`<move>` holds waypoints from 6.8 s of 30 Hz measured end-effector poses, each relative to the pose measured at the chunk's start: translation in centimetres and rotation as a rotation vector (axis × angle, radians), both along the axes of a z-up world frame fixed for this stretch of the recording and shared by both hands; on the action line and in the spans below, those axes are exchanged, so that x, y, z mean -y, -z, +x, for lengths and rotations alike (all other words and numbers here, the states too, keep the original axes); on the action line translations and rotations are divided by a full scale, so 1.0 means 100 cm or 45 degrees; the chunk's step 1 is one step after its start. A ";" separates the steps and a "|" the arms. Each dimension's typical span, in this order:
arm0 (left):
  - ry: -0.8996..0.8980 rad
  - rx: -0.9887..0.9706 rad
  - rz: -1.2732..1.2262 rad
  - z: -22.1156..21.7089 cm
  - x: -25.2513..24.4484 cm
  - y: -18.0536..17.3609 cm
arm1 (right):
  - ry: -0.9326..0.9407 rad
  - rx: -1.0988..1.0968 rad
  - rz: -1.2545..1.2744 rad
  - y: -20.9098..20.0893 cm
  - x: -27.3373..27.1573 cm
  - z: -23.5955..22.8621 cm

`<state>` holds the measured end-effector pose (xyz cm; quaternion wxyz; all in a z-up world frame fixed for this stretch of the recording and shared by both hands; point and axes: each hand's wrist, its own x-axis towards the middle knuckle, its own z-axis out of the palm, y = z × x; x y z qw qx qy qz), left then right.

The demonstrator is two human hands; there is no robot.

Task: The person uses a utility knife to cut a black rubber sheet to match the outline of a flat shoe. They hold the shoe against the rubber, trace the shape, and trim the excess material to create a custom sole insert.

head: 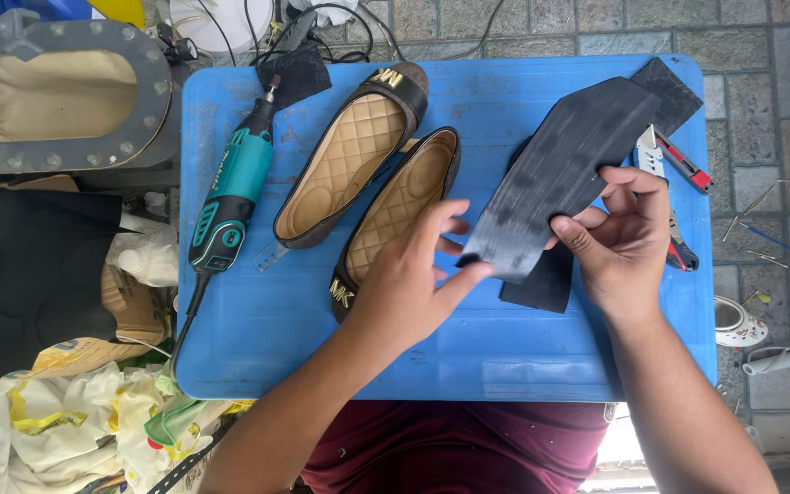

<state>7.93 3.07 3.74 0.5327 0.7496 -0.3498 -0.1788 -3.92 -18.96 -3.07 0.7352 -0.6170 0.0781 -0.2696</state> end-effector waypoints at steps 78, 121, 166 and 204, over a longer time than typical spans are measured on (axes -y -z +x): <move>-0.499 0.272 0.210 0.093 -0.091 0.015 | 0.067 0.024 0.110 -0.011 0.016 -0.007; 0.057 -1.591 -0.463 0.101 -0.058 0.085 | 0.247 -0.120 -0.988 -0.055 -0.018 0.040; 0.234 -1.464 -0.607 0.081 -0.046 0.087 | 0.016 -0.003 0.335 -0.016 0.013 0.031; 0.153 -1.538 -0.633 0.080 -0.044 0.080 | 0.064 -0.061 0.271 -0.024 0.006 0.033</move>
